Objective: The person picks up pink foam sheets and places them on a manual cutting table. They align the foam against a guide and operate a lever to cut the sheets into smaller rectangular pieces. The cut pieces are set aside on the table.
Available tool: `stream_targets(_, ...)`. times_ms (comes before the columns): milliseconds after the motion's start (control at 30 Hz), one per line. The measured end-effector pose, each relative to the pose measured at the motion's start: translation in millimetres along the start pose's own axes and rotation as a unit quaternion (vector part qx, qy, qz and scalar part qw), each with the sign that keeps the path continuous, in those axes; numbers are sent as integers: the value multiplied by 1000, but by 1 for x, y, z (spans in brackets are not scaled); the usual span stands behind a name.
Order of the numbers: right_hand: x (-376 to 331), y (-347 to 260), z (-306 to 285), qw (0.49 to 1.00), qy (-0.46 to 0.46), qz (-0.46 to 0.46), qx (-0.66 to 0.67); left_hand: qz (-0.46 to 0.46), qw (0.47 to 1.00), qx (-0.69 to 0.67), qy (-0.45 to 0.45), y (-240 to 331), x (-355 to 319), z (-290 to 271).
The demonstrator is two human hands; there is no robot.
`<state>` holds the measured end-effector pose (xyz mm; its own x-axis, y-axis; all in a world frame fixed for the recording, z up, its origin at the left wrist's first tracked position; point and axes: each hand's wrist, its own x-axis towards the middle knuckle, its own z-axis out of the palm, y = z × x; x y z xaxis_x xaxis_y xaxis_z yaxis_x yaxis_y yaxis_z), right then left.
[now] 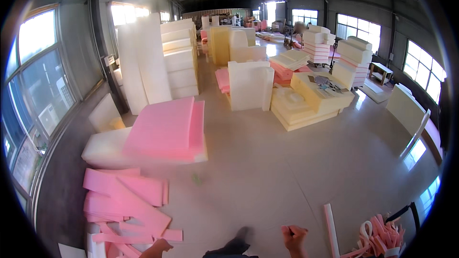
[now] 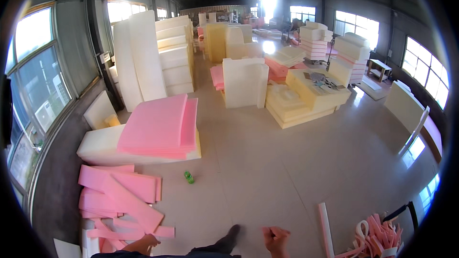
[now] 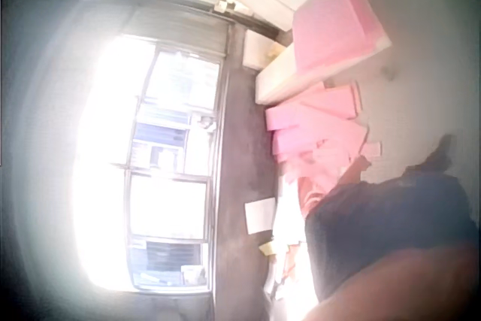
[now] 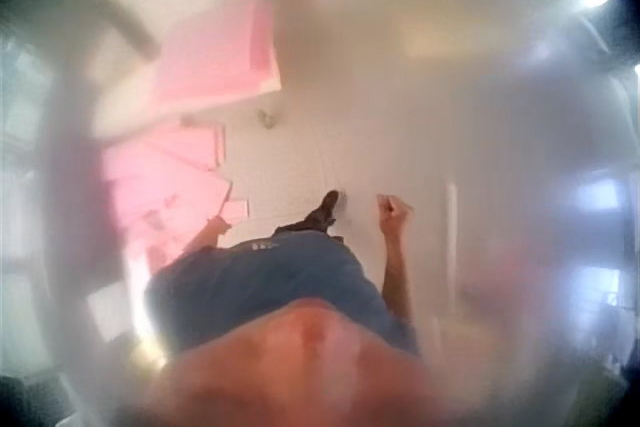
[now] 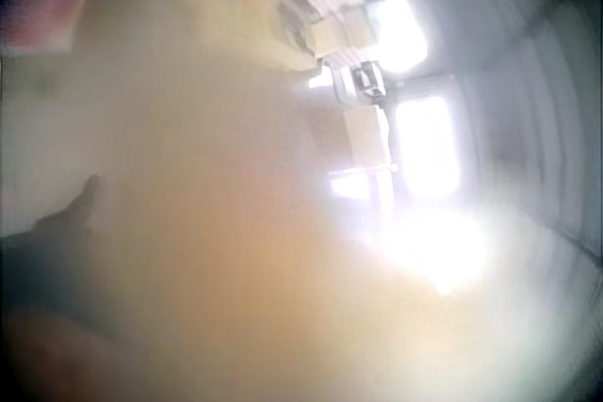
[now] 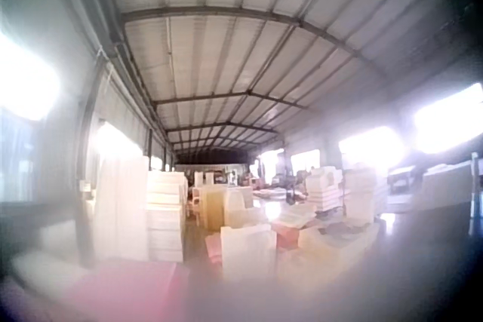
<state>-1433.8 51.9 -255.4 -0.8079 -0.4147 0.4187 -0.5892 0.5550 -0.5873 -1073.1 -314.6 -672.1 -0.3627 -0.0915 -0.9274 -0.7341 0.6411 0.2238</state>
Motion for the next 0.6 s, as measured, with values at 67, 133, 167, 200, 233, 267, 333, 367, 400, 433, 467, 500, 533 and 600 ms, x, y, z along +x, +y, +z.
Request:
stream_targets(67,53,11,1,998,23,52,-26,-31,998,-46,-7,27,6,-66)
stream_targets(133,95,45,14,998,23,49,-40,-21,993,-113,36,80,21,-122)
stream_targets(167,122,44,23,999,-1,27,-34,39,993,-92,68,99,46,-138)
stream_targets(200,156,45,36,999,-30,0,-17,92,987,-81,104,107,85,-141)
stream_targets(233,177,54,49,999,-47,-17,-15,152,976,-65,141,137,112,-172)
stream_targets(267,195,65,57,997,-67,-33,-13,169,971,-46,163,169,135,-193)
stream_targets(333,250,92,61,997,-62,-8,-48,196,951,-43,233,280,157,-283)
stream_targets(367,271,105,59,998,-33,20,-48,232,940,-50,245,351,159,-327)
stream_targets(400,294,114,60,999,-13,37,-38,259,935,-88,225,401,155,-362)
stream_targets(433,314,126,59,998,2,49,-31,288,929,-125,198,454,151,-394)
stream_targets(467,332,139,61,998,11,38,-39,328,910,-146,205,502,146,-419)
stream_targets(500,349,153,62,998,19,25,-45,366,890,-168,213,540,143,-440)
stream_targets(533,367,168,62,998,27,13,-52,384,885,-156,213,571,145,-456)
stream_targets(600,397,204,59,998,20,7,-53,417,873,-134,215,625,154,-487)
